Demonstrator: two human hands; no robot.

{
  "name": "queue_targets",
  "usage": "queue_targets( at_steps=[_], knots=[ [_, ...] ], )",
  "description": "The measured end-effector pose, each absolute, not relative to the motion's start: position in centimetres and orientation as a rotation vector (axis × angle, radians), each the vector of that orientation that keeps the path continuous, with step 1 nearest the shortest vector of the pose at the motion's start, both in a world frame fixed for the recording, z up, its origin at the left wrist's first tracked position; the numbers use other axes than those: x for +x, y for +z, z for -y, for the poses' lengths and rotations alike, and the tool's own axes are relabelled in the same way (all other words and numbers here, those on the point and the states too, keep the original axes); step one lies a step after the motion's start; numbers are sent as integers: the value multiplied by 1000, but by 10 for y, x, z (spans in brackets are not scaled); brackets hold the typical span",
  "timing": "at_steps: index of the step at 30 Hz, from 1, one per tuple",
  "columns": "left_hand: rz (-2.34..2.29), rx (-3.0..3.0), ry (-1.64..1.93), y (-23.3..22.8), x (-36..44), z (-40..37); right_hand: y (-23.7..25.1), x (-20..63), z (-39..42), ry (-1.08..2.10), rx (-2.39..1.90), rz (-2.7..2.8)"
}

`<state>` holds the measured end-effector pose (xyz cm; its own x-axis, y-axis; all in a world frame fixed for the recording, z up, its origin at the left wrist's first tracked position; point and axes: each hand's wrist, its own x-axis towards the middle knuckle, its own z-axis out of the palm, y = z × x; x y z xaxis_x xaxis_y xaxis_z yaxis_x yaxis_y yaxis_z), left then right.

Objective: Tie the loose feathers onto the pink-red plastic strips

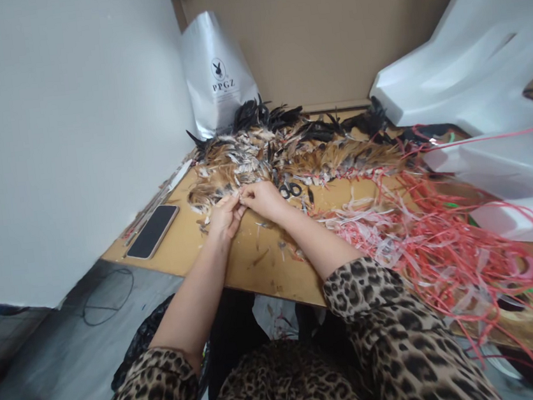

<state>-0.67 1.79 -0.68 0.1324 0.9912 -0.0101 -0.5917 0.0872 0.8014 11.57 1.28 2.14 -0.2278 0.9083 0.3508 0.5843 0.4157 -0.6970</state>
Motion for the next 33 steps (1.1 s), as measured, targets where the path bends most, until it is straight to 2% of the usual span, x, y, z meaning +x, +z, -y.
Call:
queue_targets(
  at_steps=[3,5,8,13,16,21,23,29,33],
  knots=[
    [-702,699,1282,-10,-9,-20,24,117,-7,90,-1392,2081],
    [-702,671,1247,-11,-10,-21,26,117,-4,-89,-1450,2131],
    [-718,662,1196,-12,-10,-21,28,117,-1,-202,-1484,2166],
    [-782,715,1173,-12,-10,-20,28,116,-1,-162,-1529,2140],
    [-830,762,1181,-11,-10,-20,30,120,-5,23,-1557,2089],
    [-897,868,1154,-8,-9,-16,39,135,-14,823,-1328,1863],
    [-872,938,1104,-6,-8,-14,41,138,-15,1041,-1211,1739],
    [-826,1054,1068,-5,-6,-10,33,137,-17,1225,-1147,1529],
    [-760,1074,1028,-3,-6,-9,26,137,-21,1459,-1031,1394]
  ],
)
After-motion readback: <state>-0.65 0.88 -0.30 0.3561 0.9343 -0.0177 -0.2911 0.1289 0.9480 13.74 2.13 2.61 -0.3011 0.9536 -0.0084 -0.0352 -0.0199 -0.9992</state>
